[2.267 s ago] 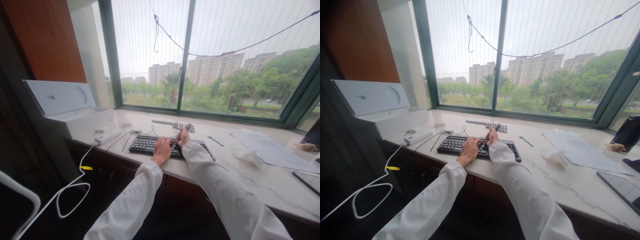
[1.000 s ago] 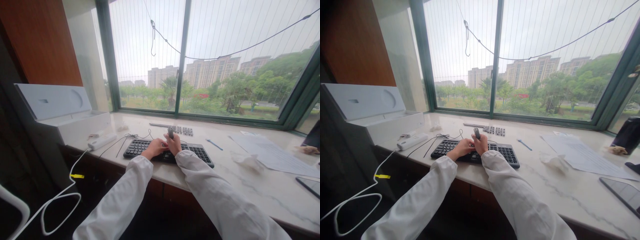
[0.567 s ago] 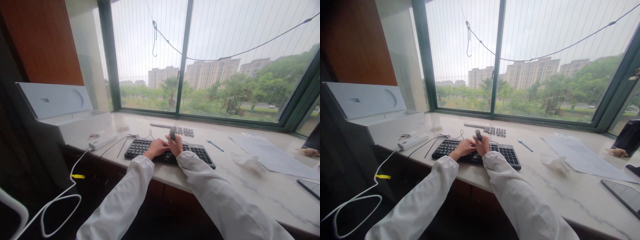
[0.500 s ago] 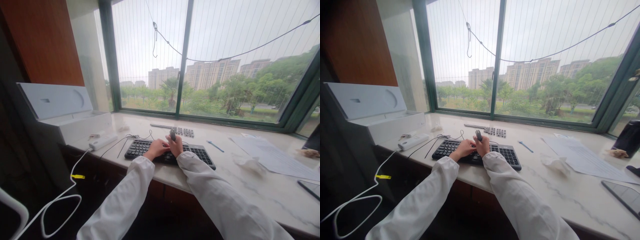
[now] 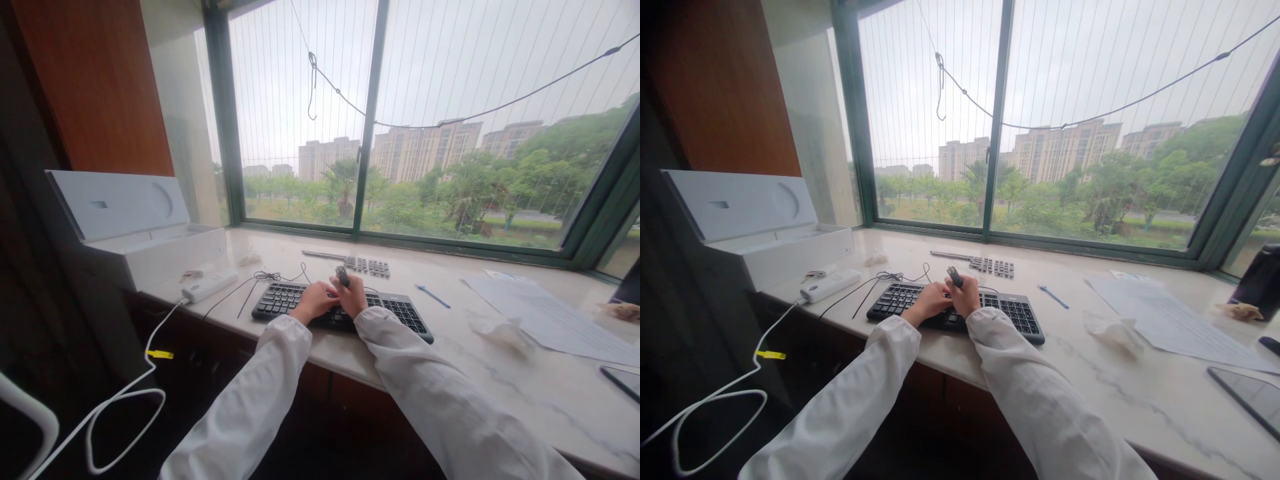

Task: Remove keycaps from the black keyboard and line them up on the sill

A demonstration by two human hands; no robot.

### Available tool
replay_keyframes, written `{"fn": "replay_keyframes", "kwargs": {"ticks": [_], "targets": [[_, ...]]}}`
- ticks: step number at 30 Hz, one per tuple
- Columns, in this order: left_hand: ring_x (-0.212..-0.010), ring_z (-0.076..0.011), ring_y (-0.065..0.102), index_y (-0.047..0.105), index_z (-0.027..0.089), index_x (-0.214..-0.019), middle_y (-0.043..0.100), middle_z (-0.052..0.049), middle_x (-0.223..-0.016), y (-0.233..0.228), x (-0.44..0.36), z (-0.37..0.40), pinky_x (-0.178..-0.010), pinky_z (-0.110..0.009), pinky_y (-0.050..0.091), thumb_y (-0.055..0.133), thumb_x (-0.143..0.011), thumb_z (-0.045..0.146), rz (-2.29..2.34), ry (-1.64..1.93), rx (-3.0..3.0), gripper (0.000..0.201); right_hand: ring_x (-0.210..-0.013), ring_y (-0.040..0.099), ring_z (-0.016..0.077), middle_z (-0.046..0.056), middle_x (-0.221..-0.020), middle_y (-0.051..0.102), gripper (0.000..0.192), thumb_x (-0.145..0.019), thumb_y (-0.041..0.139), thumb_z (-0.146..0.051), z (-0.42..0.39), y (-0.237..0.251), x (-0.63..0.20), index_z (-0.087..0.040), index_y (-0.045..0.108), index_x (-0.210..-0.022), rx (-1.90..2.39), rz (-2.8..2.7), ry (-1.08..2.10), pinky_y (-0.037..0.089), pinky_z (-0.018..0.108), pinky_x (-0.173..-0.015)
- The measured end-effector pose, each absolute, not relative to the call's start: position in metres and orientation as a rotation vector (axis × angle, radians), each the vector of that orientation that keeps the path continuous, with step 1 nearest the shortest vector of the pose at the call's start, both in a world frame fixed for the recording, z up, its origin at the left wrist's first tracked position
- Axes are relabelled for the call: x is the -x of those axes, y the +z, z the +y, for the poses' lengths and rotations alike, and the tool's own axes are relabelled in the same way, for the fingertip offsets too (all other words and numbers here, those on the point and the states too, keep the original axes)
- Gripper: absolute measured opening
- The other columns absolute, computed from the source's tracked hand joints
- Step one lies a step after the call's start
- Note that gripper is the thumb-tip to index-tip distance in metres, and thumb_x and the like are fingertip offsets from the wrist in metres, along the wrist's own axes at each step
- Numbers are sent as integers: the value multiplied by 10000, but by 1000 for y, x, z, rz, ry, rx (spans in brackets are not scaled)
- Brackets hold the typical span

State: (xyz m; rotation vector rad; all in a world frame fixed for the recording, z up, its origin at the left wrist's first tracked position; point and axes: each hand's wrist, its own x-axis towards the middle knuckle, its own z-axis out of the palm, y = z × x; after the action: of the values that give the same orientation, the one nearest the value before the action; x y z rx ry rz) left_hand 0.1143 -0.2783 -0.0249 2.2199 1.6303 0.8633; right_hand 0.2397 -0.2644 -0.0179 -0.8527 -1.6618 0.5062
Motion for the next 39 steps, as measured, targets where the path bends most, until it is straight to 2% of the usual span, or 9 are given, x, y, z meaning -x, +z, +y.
{"fn": "replay_keyframes", "kwargs": {"ticks": [9, 21, 27, 35, 39], "targets": [[-601, -148, 583, 785, 159, -768, 679, -43, -621, -24, -115, -280, -511, -221, 309, 602, -753, 464, 1616, 865, -2222, 356, -519, 297, 94, -43, -490, 294, 388, -769, 510, -402, -267, -16, -240, -201, 327, -492, 833, -1723, 463, 229, 247, -498], [-635, -177, 624, 777, 167, -782, 716, -73, -703, -24, -116, -282, -537, -233, 348, 618, -740, 488, 1739, 850, -2208, 360, -506, 297, 91, -44, -481, 291, 403, -789, 511, -393, -266, -19, -241, -200, 332, -484, 807, -1768, 378, 224, 244, -489], [-719, -215, 659, 770, 170, -806, 725, -96, -760, -24, -117, -282, -567, -246, 392, 625, -738, 502, 1800, 826, -2194, 369, -496, 305, 92, -40, -468, 325, 391, -785, 510, -385, -271, -16, -241, -192, 370, -476, 795, -1793, 384, 237, 243, -484], [-693, -200, 648, 752, 159, -788, 710, -80, -717, -21, -117, -283, -594, -242, 417, 622, -739, 464, 1801, 800, -2170, 336, -494, 326, 96, -38, -462, 336, 417, -793, 510, -419, -273, -15, -242, -191, 376, -470, 799, -1790, 387, 248, 248, -489], [-756, -220, 657, 731, 143, -782, 726, -99, -804, -22, -116, -282, -647, -264, 448, 619, -756, 381, 1783, 785, -2194, 265, -506, 331, 96, -33, -490, 383, 374, -798, 521, -396, -283, -18, -237, -184, 436, -502, 609, -1956, 387, 266, 245, -510]]}}
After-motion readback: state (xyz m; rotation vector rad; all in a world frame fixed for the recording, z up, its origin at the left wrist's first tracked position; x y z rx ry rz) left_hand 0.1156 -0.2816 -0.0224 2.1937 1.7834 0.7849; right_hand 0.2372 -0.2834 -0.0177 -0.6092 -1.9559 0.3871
